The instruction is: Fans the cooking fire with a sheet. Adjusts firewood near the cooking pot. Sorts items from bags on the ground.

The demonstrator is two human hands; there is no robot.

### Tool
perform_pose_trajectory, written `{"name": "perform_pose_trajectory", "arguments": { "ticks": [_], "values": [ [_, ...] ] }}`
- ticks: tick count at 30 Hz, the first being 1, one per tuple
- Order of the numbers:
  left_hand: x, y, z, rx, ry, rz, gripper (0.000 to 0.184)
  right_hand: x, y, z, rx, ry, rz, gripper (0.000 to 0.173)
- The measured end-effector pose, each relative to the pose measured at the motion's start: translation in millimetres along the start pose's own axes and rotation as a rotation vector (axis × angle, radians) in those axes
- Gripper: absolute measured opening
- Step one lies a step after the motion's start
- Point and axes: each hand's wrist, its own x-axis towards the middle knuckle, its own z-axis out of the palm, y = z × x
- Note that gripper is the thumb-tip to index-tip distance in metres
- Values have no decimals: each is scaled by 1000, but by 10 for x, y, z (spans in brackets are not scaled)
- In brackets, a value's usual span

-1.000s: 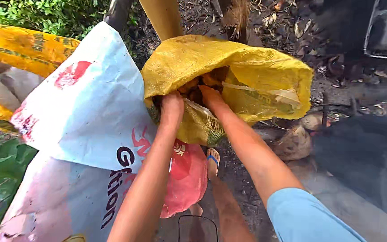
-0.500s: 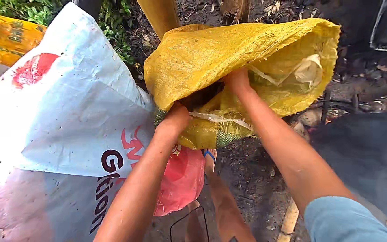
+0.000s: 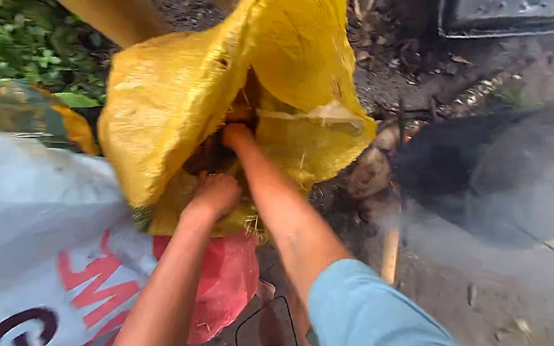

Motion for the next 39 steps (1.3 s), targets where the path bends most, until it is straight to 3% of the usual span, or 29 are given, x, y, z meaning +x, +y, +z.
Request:
{"name": "perform_pose_trajectory", "arguments": {
  "ticks": [3,6,8,12,16,18,21,23,24,26,29,30,34,39],
  "values": [
    [0,-59,149,58,39,46,41,269,76,287,510,80,207,47],
    [-9,-114,297,66,74,75,41,490,173,528,944,225,281,57],
    [-5,-138,342,79,62,74,43,435,173,495,949,294,239,52],
    [-55,-143,314,75,19,54,41,59,175,305,944,455,-38,45],
    [-149,-86,310,104,5,58,44,-537,219,-191,721,407,-140,31],
    [-290,-82,380,56,120,110,42,-967,223,-503,693,339,-268,28],
    [-667,-153,637,-140,566,291,36,-1617,372,-846,709,247,-416,38],
    [-1008,-189,798,-345,773,321,53,-2089,564,-875,816,203,-469,40],
    [-1186,-196,893,-486,807,318,71,-2343,685,-800,871,189,-495,38],
    [-1476,-173,1140,-867,719,398,117,-2837,944,-528,976,132,-520,33],
    [-1760,144,1655,-1312,513,588,141,-3494,1334,50,1150,37,-479,34],
    [-1853,293,1857,-1404,474,619,140,-3724,1459,292,1212,42,-453,35],
    [-2189,807,2597,-1673,395,656,108,-4519,1931,1176,1482,95,-339,41],
    [-2187,1192,3196,-1474,291,574,93,-5060,2628,2004,1625,307,-264,62]
  ]
}}
